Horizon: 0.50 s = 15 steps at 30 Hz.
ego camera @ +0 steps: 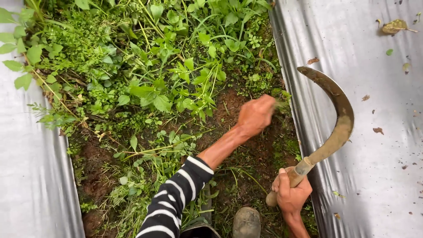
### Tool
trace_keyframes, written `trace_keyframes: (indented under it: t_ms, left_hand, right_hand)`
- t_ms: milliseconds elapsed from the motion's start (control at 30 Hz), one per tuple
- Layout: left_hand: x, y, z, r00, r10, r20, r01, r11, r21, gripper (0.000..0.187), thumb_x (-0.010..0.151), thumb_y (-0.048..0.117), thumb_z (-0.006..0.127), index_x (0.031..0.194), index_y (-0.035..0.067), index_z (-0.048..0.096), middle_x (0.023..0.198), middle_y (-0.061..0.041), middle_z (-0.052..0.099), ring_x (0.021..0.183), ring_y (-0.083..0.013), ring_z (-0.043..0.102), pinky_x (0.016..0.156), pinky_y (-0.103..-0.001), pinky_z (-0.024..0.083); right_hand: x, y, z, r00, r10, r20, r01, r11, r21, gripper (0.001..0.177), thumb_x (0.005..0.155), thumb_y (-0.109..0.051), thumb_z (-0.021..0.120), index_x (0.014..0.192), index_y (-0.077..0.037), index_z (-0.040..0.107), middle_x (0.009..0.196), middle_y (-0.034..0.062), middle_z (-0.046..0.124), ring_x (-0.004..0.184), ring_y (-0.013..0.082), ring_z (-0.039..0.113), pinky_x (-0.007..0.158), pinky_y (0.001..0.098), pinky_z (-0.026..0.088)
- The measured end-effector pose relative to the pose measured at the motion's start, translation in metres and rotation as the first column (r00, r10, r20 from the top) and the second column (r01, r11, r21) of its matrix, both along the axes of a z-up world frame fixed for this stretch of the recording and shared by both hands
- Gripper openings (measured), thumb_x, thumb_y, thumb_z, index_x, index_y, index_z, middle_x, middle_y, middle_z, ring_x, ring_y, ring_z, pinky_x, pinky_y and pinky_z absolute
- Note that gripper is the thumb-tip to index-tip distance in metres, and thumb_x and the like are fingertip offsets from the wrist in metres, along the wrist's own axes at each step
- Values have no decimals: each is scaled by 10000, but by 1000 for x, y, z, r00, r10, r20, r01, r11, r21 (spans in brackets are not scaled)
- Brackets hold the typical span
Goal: Weeding a garden bed by cutting plants with a sickle and pulling them out by hand
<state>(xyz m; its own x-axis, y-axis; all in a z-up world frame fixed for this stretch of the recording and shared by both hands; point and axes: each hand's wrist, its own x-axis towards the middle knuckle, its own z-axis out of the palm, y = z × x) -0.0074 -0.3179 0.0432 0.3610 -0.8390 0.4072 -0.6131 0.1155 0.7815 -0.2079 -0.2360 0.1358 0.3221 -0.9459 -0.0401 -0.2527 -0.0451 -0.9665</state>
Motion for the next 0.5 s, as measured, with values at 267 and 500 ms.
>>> trace_keyframes:
  t_ms: [267,500]
  left_hand:
    - [51,14,-6,883,-20,469,-93,972,217,294,990,193,637,1251,81,564,1256,-117,575,1096,-223,574,924,-376,489]
    - [48,-45,-27,653,-75,754,-393,817,422,249,1016,182,469,1188,61,604,1046,-79,551,971,-210,465,883,-375,475]
  right_hand:
    - [-1,10,-13,999,-45,-4,45,997,60,252,937,-33,561,700,-67,482,435,30,433,349,131,439,343,298,424]
    - [-12,10,-13,998,-61,-6,61,997,47,258,942,-46,565,702,-60,472,450,33,423,355,136,435,342,305,426]
